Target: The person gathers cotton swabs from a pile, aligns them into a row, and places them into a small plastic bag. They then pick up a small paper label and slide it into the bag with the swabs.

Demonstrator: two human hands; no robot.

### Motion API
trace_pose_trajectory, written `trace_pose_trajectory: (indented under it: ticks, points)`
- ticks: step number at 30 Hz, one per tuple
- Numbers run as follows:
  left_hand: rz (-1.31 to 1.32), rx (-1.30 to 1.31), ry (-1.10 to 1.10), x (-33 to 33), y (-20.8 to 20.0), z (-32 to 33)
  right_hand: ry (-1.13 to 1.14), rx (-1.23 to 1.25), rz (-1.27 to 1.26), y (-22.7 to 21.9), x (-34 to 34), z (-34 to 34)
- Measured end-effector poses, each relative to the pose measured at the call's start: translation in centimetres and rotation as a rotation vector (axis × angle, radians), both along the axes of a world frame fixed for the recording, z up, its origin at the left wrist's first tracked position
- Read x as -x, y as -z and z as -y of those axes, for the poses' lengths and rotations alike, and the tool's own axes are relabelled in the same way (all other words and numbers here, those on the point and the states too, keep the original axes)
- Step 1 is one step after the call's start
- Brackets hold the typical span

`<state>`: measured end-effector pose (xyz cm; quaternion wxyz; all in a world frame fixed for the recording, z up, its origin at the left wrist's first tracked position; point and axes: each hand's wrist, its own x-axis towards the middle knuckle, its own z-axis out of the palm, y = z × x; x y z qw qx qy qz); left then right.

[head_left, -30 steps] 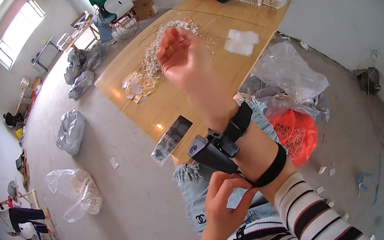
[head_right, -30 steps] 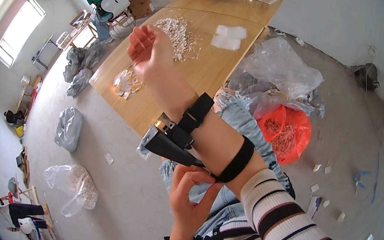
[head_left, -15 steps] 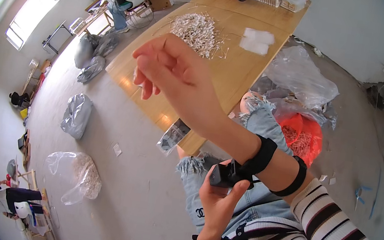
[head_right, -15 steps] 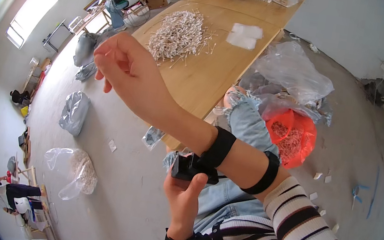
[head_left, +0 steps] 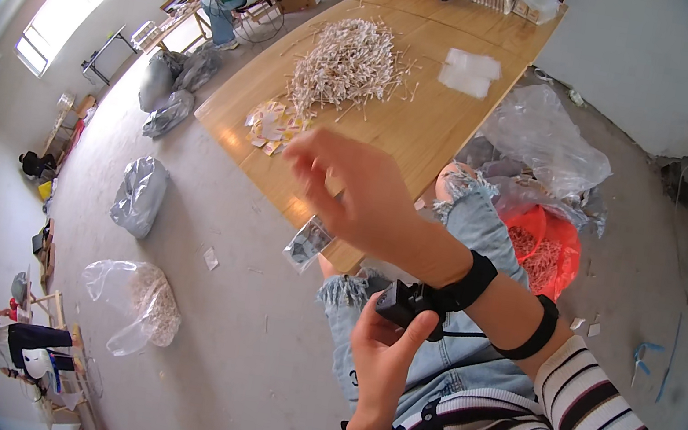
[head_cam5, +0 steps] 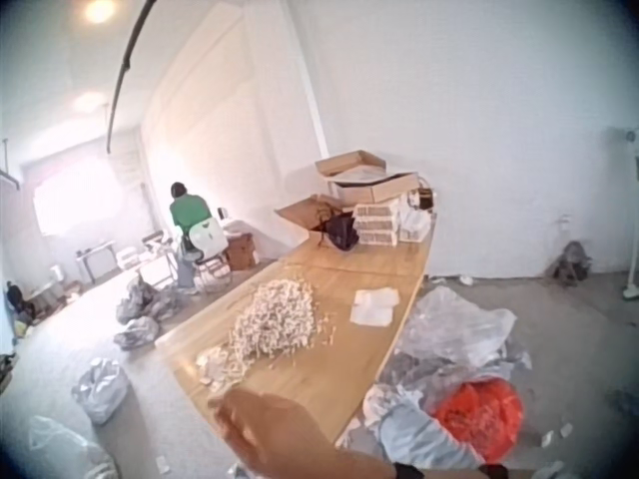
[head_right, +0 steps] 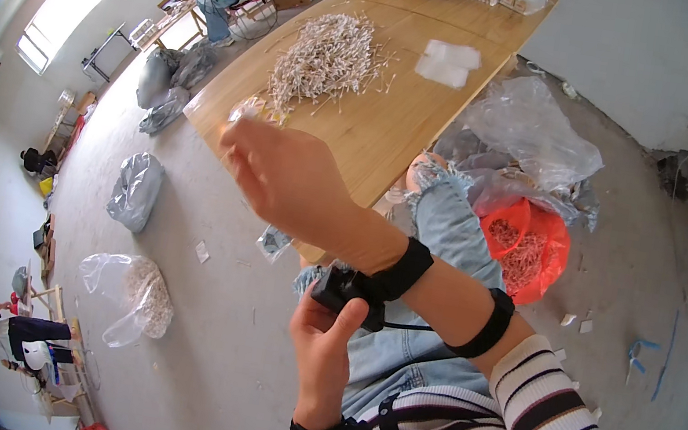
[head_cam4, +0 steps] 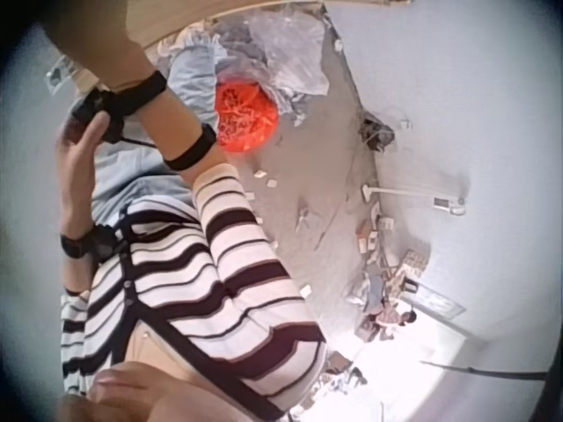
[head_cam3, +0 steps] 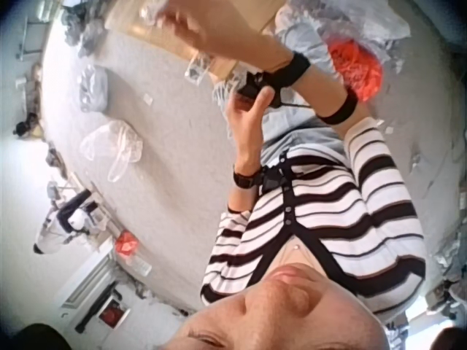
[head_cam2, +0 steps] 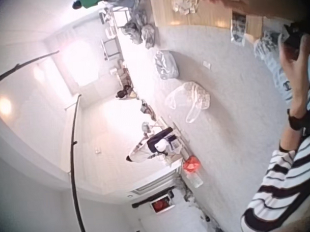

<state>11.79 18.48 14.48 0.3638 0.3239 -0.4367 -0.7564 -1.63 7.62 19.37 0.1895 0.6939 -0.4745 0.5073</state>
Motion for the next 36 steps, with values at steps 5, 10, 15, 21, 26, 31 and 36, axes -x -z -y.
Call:
trace_pose_trajectory:
  ticks: [5,10,15,21,26,31,36]
  points:
    - [-0.129,0.007,0.008,0.3,-0.1,-1.2,-0.737,-0.15,1.683,-1.5,1.9,0.2]
    - [-0.007,0.005,0.043,0.5,0.3,-2.5,-0.564,-0.101,1.311,-0.8,1.1,0.1]
    - [0.064,0.221,-0.228,1.2,1.1,-2.6,-0.526,-0.046,1.158,-0.6,0.8,2.0]
    - [0.206,0.718,-0.068,0.2,0.8,-4.1,-0.549,-0.07,1.135,-1.5,1.2,3.7]
    - [0.265,0.871,-0.014,2.1,-0.6,-4.7,-0.486,0.025,1.041,-2.0,1.3,4.9]
    - [0.248,0.652,0.178,2.6,0.9,-4.9,-0.39,-0.046,1.024,-0.6,2.1,5.5]
    - [0.201,0.846,0.216,3.0,0.4,-3.8,-0.345,-0.139,1.042,1.5,2.8,5.5]
